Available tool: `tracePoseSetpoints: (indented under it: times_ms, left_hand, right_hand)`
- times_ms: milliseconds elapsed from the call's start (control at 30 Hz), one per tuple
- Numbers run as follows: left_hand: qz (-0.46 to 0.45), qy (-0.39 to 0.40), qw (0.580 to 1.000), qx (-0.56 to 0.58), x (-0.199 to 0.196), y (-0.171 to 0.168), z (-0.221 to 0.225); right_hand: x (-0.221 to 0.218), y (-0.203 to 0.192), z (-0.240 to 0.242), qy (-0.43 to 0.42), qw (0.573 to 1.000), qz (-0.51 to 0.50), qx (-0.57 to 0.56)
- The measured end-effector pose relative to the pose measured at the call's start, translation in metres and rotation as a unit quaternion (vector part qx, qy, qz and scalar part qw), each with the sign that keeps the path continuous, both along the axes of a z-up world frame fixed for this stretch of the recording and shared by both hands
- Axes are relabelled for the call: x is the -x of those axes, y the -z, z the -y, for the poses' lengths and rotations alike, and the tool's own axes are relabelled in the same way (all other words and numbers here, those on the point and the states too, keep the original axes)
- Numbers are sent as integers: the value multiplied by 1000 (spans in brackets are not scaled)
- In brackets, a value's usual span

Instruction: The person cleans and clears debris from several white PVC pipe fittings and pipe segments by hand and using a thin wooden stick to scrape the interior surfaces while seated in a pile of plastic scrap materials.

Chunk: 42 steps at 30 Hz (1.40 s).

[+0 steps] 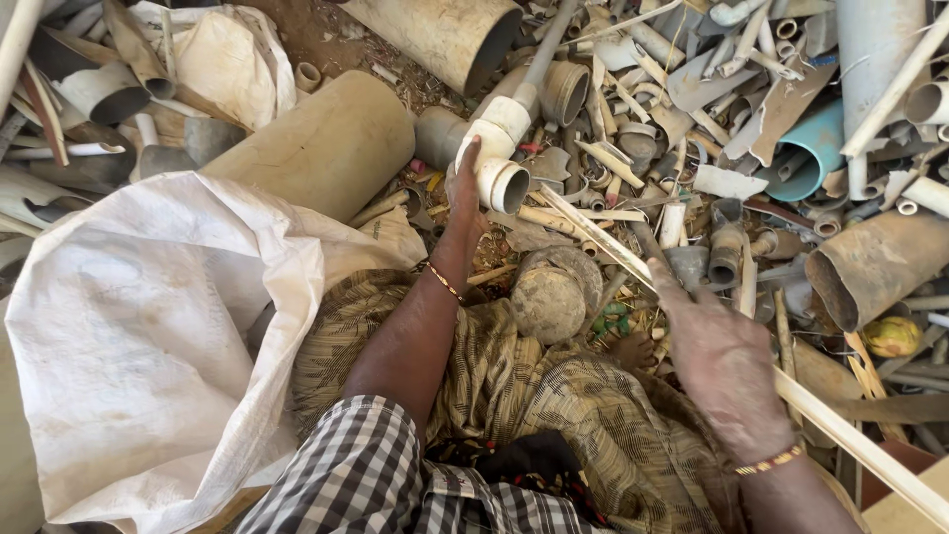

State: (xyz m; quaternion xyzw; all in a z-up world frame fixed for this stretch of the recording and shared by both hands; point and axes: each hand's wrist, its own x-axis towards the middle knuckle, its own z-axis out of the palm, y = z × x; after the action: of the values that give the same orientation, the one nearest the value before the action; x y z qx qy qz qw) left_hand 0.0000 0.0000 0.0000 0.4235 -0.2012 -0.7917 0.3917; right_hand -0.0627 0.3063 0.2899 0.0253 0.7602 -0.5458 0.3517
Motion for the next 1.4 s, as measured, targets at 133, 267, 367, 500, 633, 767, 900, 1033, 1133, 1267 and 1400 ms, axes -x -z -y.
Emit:
tracePoseSetpoints:
  times_ms: [133,267,367,500,633,767,900,1033,1133,1267,1400]
  left_hand:
    - [15,25,1000,8,3,5,-3]
    - [58,106,992,42,6,5,-8]
    - [48,140,988,42,11,-2,-19]
    - [30,160,986,42,10,-19,-24]
    - [37,130,991,24,3,-30,-19]
    - [72,158,984,41,11,-14,-29]
    - [93,123,985,80,23,23,-18]
    - [112,35,987,110,23,32,-12]
    - [138,97,984,61,35,21,-41]
    - [193,132,970,68,36,10,-35]
    - [158,58,986,1,19,6,-12]
  right_hand:
    - [15,21,-12,-504,509,-571,-401]
    - [18,51,-25,-514,505,-564,-405]
    - [15,68,-27,-476,466,-661,-345]
    - [9,70,-17,-511,566,-553,-335]
    - [13,59,-28,-556,535,-515,-372]
    - [12,82,-24,-515,222,-726,-398]
    - [14,86,-20,-553,565,-522,-320]
    - [27,83,-29,-544,593,-529,-269]
    - [28,95,-16,-533,582,-541,-291]
    - [35,89,-4,-566,598,-381,-421]
    - [52,95,-21,-551,597,-475,-339]
